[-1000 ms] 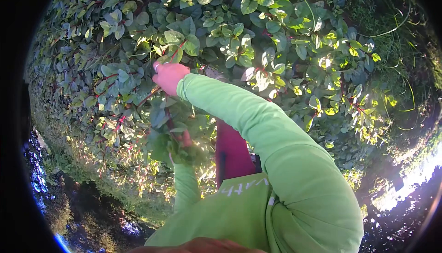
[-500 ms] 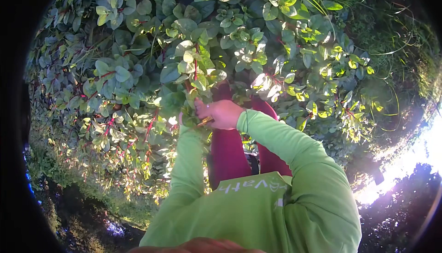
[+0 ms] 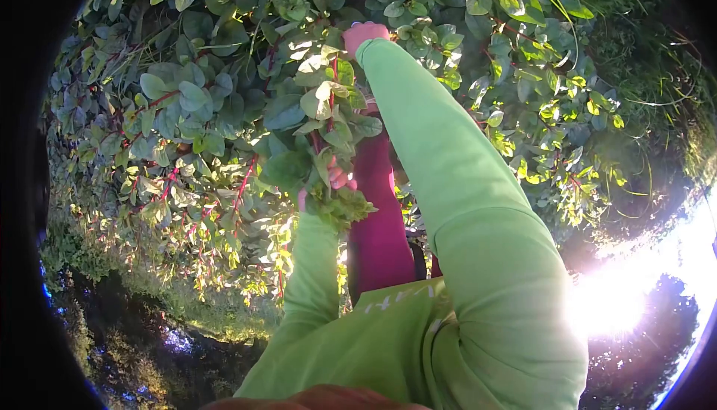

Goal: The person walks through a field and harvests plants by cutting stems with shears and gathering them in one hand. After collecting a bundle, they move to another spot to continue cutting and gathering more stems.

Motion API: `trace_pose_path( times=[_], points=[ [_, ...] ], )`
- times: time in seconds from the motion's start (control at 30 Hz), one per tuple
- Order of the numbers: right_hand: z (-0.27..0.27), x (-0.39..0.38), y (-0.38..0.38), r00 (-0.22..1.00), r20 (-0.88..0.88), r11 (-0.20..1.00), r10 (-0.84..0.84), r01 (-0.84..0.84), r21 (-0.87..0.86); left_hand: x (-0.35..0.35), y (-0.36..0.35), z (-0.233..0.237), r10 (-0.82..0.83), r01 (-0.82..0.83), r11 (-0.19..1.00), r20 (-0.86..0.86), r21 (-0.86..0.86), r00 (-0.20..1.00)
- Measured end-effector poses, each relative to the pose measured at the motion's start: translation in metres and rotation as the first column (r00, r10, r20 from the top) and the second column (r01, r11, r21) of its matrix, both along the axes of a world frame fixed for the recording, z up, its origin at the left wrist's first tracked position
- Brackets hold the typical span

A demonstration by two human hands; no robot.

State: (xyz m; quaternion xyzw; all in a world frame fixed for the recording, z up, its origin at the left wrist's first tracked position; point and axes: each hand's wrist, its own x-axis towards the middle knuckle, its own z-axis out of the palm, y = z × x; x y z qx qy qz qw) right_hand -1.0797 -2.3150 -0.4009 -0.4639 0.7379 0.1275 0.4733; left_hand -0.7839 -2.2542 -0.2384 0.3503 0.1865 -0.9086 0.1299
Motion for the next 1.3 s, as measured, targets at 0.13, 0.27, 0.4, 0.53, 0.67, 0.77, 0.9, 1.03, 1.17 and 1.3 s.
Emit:
trace_pose_path(
  times=[0.13,0.27,0.4,0.53,0.67,0.77,0.9,1.03,1.17,1.3],
  points=[
    [0.009,-0.033,0.046,0.977,-0.212,0.999,0.036,-0.033,0.019,0.029,-0.014,0.005,-0.029,0.032,0.998,0.052,-0.063,0.998],
    [0.032,-0.074,0.086,0.96,-0.059,0.961,-0.275,0.276,0.01,0.084,-0.018,0.038,-0.001,0.0,0.998,-0.026,-0.061,1.0],
    [0.047,-0.042,0.109,0.843,0.243,0.877,-0.481,0.458,0.145,0.141,0.006,0.1,0.095,-0.106,0.991,-0.135,-0.078,0.986],
    [0.035,0.064,0.096,0.863,0.419,0.85,-0.283,0.428,-0.306,0.182,0.029,0.132,0.206,-0.244,0.96,-0.244,-0.137,0.948],
    [0.037,0.139,0.049,0.872,0.464,0.984,-0.152,0.176,-0.007,0.209,0.044,0.118,0.32,-0.375,0.918,-0.316,-0.128,0.893],
    [0.009,0.17,0.055,0.916,0.397,0.994,-0.053,0.088,-0.069,0.222,0.05,0.089,0.401,-0.456,0.886,-0.36,-0.081,0.842],
    [0.02,0.164,0.102,0.87,0.474,0.958,-0.133,0.235,-0.162,0.206,0.051,0.044,0.446,-0.496,0.868,-0.405,-0.021,0.798],
    [0.057,0.13,0.178,0.787,0.58,0.86,-0.21,0.431,-0.274,0.11,0.039,0.066,0.398,-0.387,0.915,0.098,-0.114,0.912],
    [0.107,0.105,0.217,0.722,0.591,0.756,-0.361,0.597,-0.268,0.083,0.071,0.011,0.164,-0.148,0.986,0.259,-0.079,0.952],
    [0.153,0.105,0.219,0.723,0.583,0.713,-0.372,0.624,-0.319,0.042,0.092,-0.033,-0.051,0.048,0.998,0.134,0.028,0.99]
  ],
)
